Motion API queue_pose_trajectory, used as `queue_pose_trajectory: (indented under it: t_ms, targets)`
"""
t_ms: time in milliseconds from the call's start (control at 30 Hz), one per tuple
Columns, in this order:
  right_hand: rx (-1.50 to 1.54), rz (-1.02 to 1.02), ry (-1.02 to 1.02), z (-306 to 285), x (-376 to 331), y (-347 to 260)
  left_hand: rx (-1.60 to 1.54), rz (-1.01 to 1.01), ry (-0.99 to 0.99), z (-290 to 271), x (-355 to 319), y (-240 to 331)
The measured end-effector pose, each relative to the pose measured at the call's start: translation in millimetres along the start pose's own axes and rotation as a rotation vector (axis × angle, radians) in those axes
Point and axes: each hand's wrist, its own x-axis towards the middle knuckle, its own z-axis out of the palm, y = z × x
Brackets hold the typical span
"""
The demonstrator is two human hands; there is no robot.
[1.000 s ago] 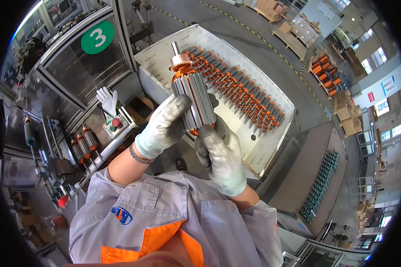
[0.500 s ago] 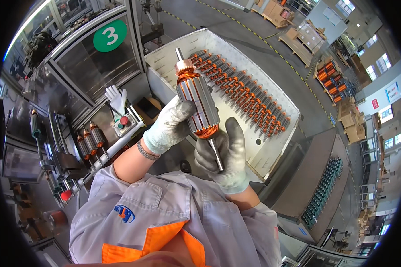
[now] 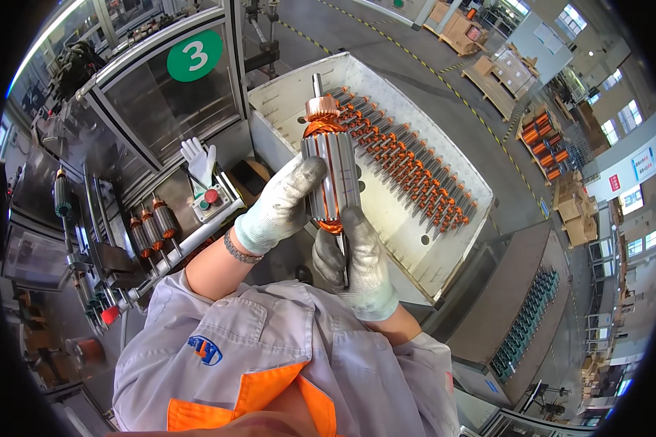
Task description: The person turns motor armatures by hand, loads and unloads them from processing machines, and places them onto racks and into storage bins.
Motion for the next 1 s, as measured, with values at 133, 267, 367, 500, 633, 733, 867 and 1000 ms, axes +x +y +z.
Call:
queue_pose_trajectory:
  t_ms: [133, 267, 367, 500, 633, 733, 867, 1000]
  targets:
    - [0.124, 0.013, -0.083, 4.2, -1.2, -2.8, -0.053, -0.033, -0.094, -9.1, -2.4, 3.6]
    - [0.371, 0.166, -0.269, 10.8, -1.6, -10.6, -0.148, -0.065, -0.175, -18.7, -3.7, 6.7]
    - [0.587, 0.260, -0.443, 12.2, 2.8, -8.4, -0.132, -0.020, -0.213, -16.0, -7.2, 15.4]
    - [0.821, 0.359, -0.645, 17.1, 6.9, -0.6, -0.224, -0.025, -0.233, -16.0, -12.5, 24.2]
    - [0.885, 0.431, -0.710, 22.6, 8.5, 8.4, -0.224, -0.009, -0.196, -23.2, -21.7, 26.8]
    - [0.909, 0.467, -0.792, 32.4, 10.4, 13.0, -0.160, 0.038, -0.173, -22.8, -29.6, 30.1]
    - [0.880, 0.499, -0.765, 43.3, 10.1, 21.9, -0.130, 0.105, -0.100, -20.0, -40.7, 37.8]
    - [0.823, 0.493, -0.801, 55.6, 15.8, 35.1, -0.198, 0.109, -0.045, -22.3, -59.9, 48.9]
